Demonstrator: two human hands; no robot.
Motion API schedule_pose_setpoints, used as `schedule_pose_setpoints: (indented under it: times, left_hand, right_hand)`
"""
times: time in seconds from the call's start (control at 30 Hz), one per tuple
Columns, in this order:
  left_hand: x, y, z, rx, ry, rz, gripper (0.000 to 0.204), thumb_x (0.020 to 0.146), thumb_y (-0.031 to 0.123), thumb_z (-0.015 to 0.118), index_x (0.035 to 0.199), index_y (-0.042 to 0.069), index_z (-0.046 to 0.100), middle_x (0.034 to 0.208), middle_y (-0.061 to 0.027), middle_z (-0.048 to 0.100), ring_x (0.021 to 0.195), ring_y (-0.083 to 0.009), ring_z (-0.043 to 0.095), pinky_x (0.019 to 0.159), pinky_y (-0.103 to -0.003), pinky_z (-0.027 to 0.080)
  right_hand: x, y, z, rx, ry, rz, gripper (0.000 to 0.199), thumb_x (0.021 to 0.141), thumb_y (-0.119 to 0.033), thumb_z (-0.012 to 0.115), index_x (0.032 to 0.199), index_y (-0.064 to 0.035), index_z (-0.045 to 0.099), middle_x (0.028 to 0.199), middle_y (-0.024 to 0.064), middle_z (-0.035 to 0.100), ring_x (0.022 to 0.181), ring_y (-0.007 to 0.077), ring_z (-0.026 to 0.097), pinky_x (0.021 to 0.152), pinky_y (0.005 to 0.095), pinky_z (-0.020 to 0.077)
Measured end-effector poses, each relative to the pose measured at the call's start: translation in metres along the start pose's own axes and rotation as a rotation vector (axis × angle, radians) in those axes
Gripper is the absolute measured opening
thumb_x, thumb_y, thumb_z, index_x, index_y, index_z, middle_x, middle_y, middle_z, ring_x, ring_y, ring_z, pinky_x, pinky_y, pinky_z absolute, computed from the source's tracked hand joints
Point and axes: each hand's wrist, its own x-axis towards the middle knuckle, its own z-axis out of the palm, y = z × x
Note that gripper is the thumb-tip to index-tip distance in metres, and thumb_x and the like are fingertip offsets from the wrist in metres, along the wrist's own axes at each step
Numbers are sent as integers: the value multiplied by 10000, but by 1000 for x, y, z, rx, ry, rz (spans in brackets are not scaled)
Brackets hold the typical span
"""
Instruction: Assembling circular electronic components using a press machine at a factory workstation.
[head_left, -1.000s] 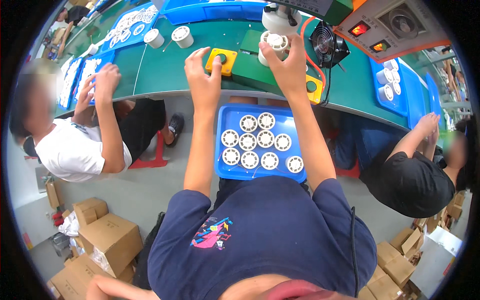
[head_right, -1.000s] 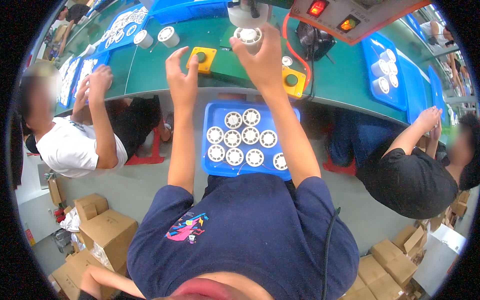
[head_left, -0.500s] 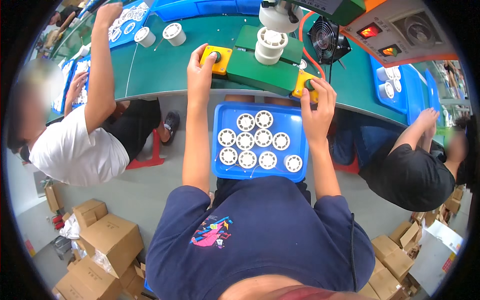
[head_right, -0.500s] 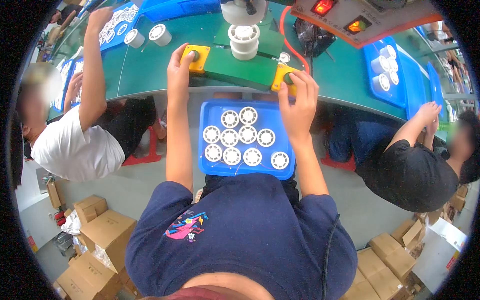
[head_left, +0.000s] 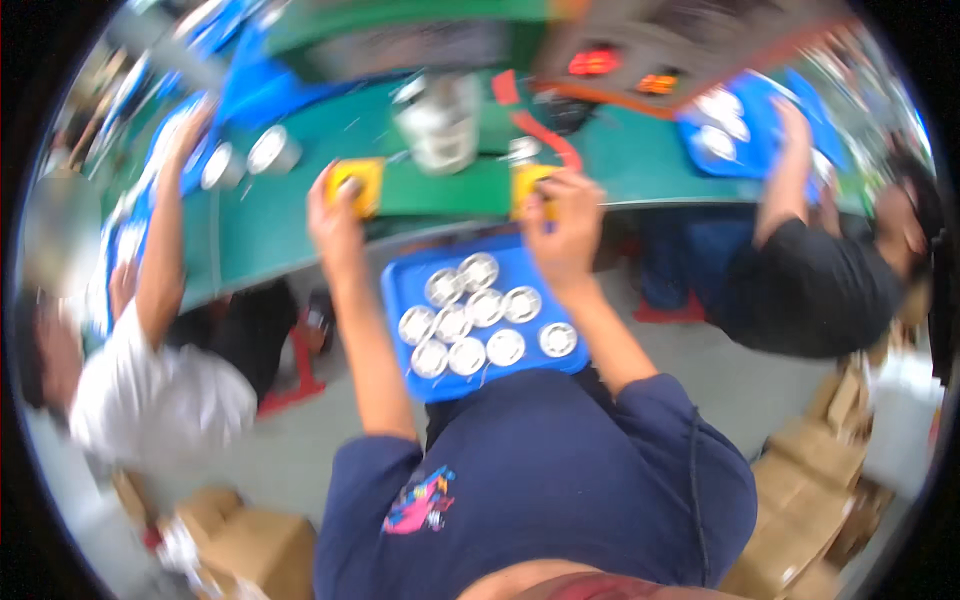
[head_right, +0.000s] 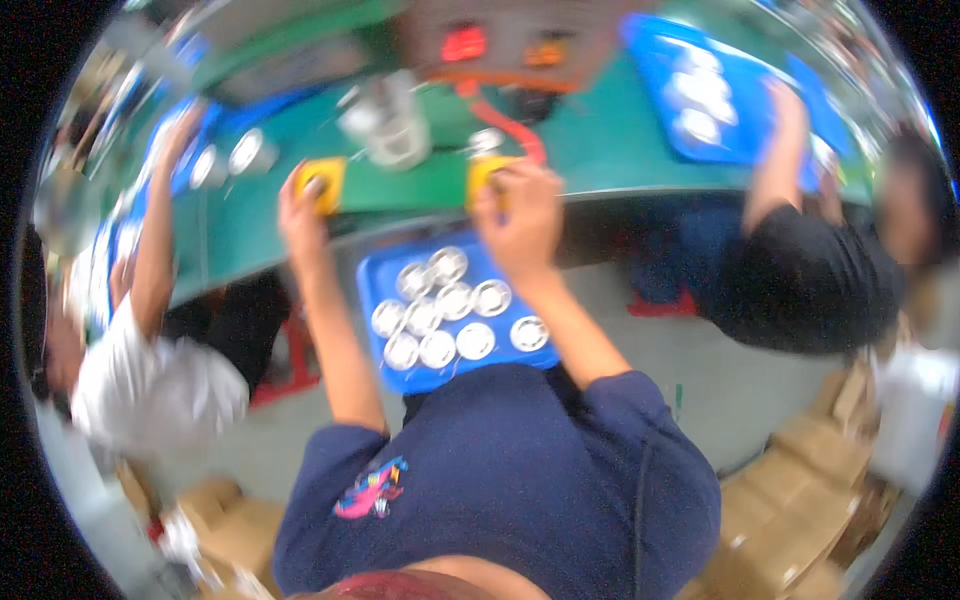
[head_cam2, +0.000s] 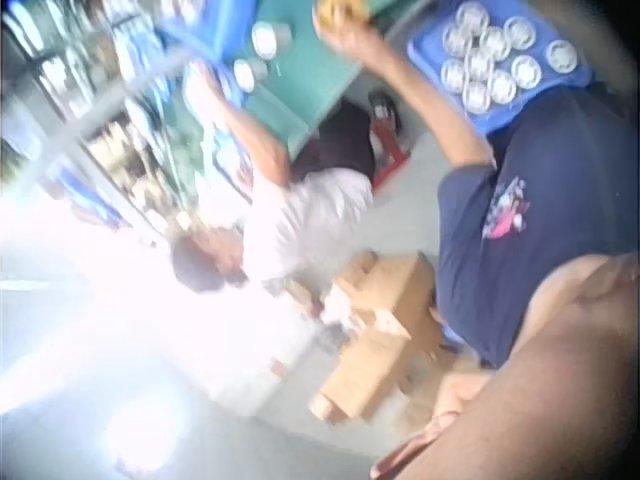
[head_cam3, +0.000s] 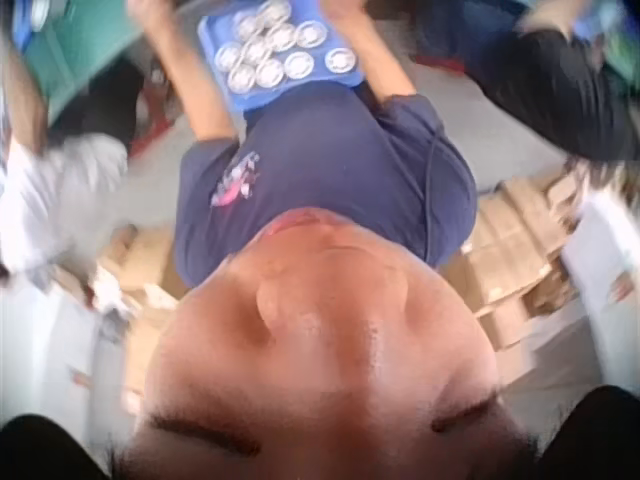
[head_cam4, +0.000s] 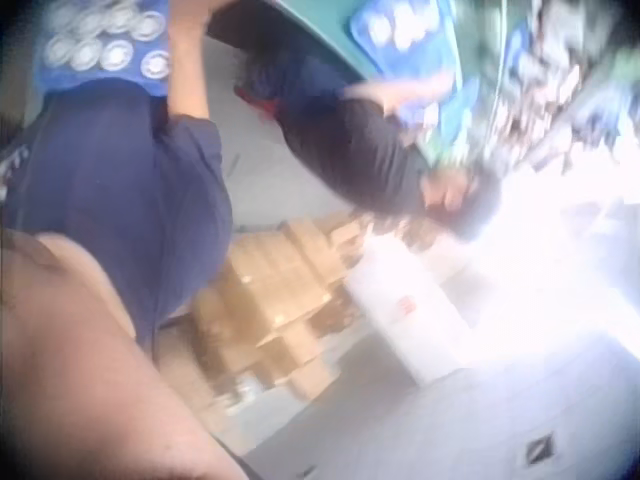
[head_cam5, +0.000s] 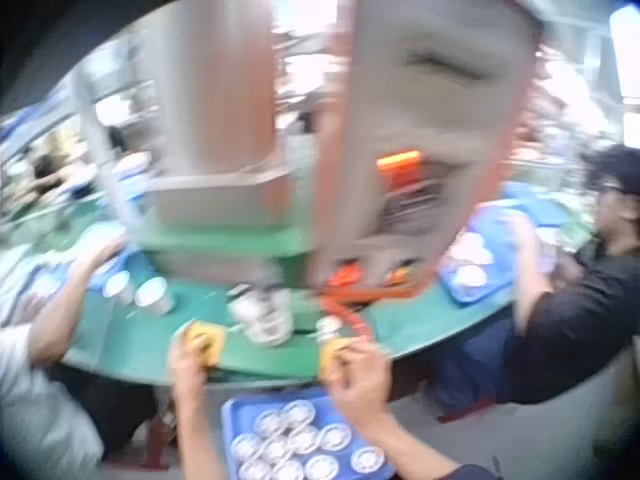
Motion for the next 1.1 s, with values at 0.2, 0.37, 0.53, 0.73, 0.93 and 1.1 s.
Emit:
schedule_pose_setpoints:
  times: [0.2, 0.37, 0.53, 0.73, 0.93, 1.1]
  left_hand:
    - [-9, -4, -13, 48, 60, 61, 465, 1058, 303, 603, 1415, 6, 567, 1297, -121, 628, 1141, -193, 603, 1024, -315, 472]
    - [-6, -8, 4, 125, 89, 70, 482, 1085, 341, 545, 1410, -15, 559, 1305, -129, 628, 1156, -200, 595, 1025, -323, 462]
    - [-6, -4, 7, 154, 91, 123, 486, 1085, 345, 540, 1405, -20, 556, 1314, -139, 628, 1160, -208, 600, 1025, -330, 463]
    - [-9, -8, 2, 213, 125, 147, 489, 1084, 349, 534, 1411, -13, 553, 1324, -147, 631, 1158, -217, 611, 1014, -336, 474]
    - [-14, -3, 4, 208, 132, 136, 474, 1090, 342, 534, 1392, -21, 566, 1316, -140, 630, 1157, -204, 598, 1029, -328, 465]
    - [-12, -5, 6, 210, 121, 155, 499, 1081, 364, 532, 1410, -10, 553, 1337, -152, 626, 1171, -219, 608, 1020, -333, 472]
  right_hand:
    - [5, -17, 6, 127, 48, 144, 356, 851, -202, 746, 1132, -36, 605, 1117, 193, 630, 1045, 397, 596, 926, 489, 477]
    - [18, -25, -6, 112, 21, 225, 283, 844, -146, 741, 1065, -11, 627, 1108, 192, 627, 1065, 390, 604, 932, 474, 488]
    - [37, -40, 4, 304, 44, 100, 311, 863, -115, 727, 1122, 21, 620, 1142, 206, 604, 1047, 405, 617, 915, 471, 517]
    - [53, -60, 34, 365, -202, 153, 595, 896, -266, 746, 1347, 36, 504, 1267, 226, 561, 1147, 421, 593, 954, 470, 509]
    - [68, -69, 53, 493, -211, 197, 649, 861, -304, 797, 1349, 6, 500, 1268, 205, 569, 1157, 386, 603, 961, 444, 507]
    - [70, -67, 63, 546, -150, 318, 604, 811, -269, 846, 1285, -31, 558, 1196, 165, 625, 1120, 340, 633, 944, 422, 510]
